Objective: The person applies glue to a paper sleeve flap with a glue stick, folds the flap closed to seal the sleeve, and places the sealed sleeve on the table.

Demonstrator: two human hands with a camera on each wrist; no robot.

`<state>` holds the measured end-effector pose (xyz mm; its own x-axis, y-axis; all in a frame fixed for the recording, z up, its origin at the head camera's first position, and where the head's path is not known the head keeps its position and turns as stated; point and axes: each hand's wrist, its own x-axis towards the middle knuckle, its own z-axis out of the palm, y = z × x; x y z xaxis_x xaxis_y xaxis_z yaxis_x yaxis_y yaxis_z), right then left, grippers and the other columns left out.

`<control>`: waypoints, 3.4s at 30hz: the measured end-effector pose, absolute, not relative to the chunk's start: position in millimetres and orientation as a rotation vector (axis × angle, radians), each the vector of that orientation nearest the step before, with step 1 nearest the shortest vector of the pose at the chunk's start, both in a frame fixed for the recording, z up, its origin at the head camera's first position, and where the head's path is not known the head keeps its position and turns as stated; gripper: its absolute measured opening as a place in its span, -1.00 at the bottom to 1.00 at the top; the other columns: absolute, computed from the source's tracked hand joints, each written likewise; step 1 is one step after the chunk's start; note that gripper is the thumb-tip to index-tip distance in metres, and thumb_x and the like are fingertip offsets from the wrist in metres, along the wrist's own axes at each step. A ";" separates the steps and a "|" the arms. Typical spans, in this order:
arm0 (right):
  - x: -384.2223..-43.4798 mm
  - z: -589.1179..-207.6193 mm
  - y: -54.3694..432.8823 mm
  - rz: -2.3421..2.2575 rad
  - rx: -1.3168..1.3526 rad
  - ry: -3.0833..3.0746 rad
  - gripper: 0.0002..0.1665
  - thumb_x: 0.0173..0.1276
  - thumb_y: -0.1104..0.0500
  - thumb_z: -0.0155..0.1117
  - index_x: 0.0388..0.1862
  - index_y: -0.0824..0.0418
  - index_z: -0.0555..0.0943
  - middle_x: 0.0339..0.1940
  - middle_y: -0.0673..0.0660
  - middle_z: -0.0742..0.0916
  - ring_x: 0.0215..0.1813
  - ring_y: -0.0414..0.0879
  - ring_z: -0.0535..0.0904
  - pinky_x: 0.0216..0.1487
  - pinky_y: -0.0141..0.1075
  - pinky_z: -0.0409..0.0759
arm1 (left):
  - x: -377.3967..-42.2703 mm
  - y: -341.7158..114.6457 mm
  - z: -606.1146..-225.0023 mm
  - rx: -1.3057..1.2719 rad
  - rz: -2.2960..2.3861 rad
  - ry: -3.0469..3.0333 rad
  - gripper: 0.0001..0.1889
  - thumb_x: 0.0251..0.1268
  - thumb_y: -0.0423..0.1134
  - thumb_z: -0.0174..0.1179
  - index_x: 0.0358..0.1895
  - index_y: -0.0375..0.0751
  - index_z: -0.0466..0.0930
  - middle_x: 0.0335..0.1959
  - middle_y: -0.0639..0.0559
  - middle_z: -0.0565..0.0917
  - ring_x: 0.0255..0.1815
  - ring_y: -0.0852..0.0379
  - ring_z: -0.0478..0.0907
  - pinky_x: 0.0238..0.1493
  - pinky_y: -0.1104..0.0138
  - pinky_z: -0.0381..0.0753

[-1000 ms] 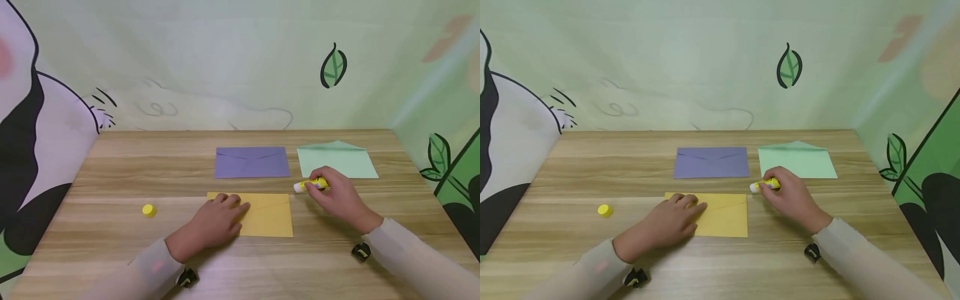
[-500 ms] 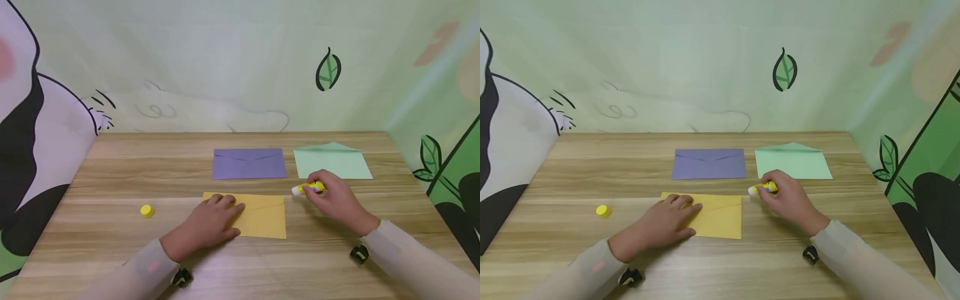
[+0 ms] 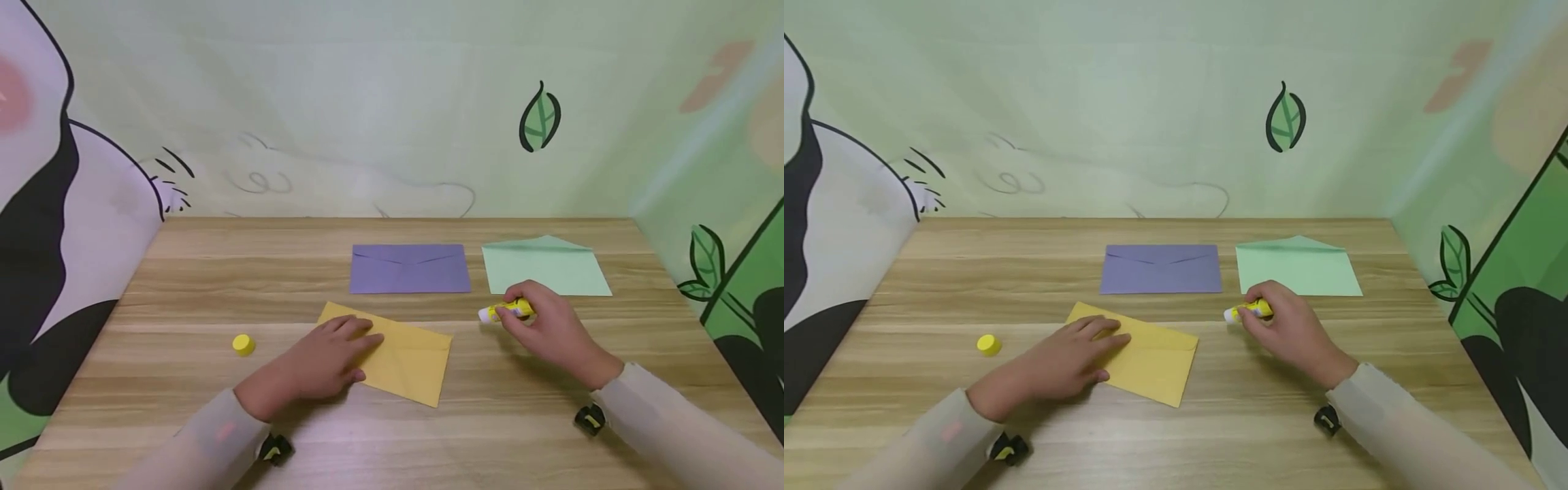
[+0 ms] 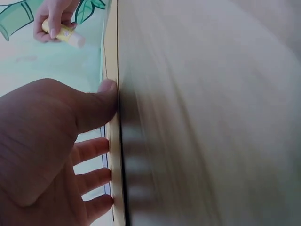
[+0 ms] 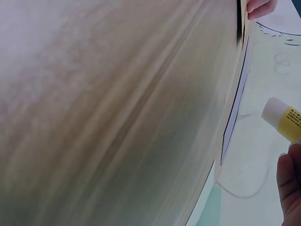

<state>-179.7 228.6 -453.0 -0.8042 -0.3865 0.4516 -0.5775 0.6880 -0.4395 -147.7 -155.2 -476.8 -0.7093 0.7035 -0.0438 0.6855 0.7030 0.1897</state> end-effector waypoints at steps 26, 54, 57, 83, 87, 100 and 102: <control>-181.3 -443.8 227.8 0.832 0.783 -2.570 -0.74 0.20 0.28 0.46 -0.26 0.13 0.53 -0.36 -0.10 0.61 -0.39 -0.22 0.43 -0.39 -0.41 0.45 | -131.1 -159.9 -470.6 0.921 0.195 2.818 -0.40 0.47 0.13 0.07 0.48 0.01 0.32 0.49 -0.20 0.28 0.44 -0.33 0.24 0.36 -0.24 0.30; -181.2 -448.7 226.8 0.828 0.798 -2.565 -0.74 0.19 0.28 0.48 -0.25 0.14 0.54 -0.36 -0.08 0.61 -0.39 -0.18 0.45 -0.41 -0.41 0.46 | -146.1 -195.5 -454.5 0.783 0.052 2.980 -0.53 0.37 -0.08 0.24 0.27 -0.15 0.46 0.29 -0.24 0.47 0.28 -0.31 0.46 0.17 -0.21 0.50; -181.7 -448.4 226.8 0.832 0.795 -2.570 -0.74 0.20 0.28 0.47 -0.25 0.13 0.54 -0.35 -0.09 0.61 -0.38 -0.19 0.45 -0.40 -0.41 0.46 | -147.4 -199.7 -450.3 0.736 0.023 2.980 -0.54 0.37 -0.10 0.25 0.27 -0.14 0.47 0.28 -0.23 0.47 0.26 -0.32 0.46 0.17 -0.22 0.49; -179.5 -444.2 226.5 0.817 0.798 -2.573 -0.73 0.19 0.28 0.48 -0.25 0.12 0.54 -0.36 -0.10 0.60 -0.39 -0.20 0.44 -0.40 -0.42 0.45 | -145.4 -195.3 -453.0 0.781 0.073 2.924 -0.53 0.33 -0.05 0.28 0.19 -0.22 0.49 0.26 -0.29 0.51 0.27 -0.31 0.49 0.24 -0.20 0.45; -179.2 -445.7 227.7 0.821 0.803 -2.568 -0.72 0.18 0.30 0.48 -0.25 0.13 0.54 -0.34 -0.10 0.62 -0.37 -0.24 0.44 -0.40 -0.36 0.50 | -149.8 -197.9 -452.2 0.743 0.077 2.923 -0.48 0.35 -0.02 0.25 0.25 -0.24 0.45 0.29 -0.32 0.48 0.29 -0.33 0.46 0.25 -0.23 0.43; -178.0 -445.4 226.5 0.818 0.789 -2.588 -0.75 0.21 0.27 0.46 -0.23 0.12 0.55 -0.32 -0.09 0.64 -0.35 -0.26 0.45 -0.39 -0.34 0.53 | -175.7 -194.4 -456.3 0.559 0.063 2.876 -0.30 0.42 0.13 0.13 0.39 -0.34 0.31 0.44 -0.40 0.30 0.40 -0.41 0.31 0.33 -0.26 0.31; -177.7 -445.4 226.7 0.819 0.785 -2.594 -0.75 0.22 0.27 0.46 -0.23 0.12 0.55 -0.32 -0.08 0.64 -0.36 -0.25 0.45 -0.39 -0.34 0.54 | -182.3 -194.2 -458.6 0.533 0.064 2.854 -0.25 0.45 0.15 0.09 0.47 -0.33 0.24 0.52 -0.43 0.18 0.47 -0.42 0.22 0.38 -0.27 0.25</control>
<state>-177.7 226.7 -445.4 -0.8019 -0.4078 0.4365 -0.5845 0.6866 -0.4324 -182.3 -194.2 -458.6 -0.9056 0.3607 -0.2233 0.3503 0.9327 0.0859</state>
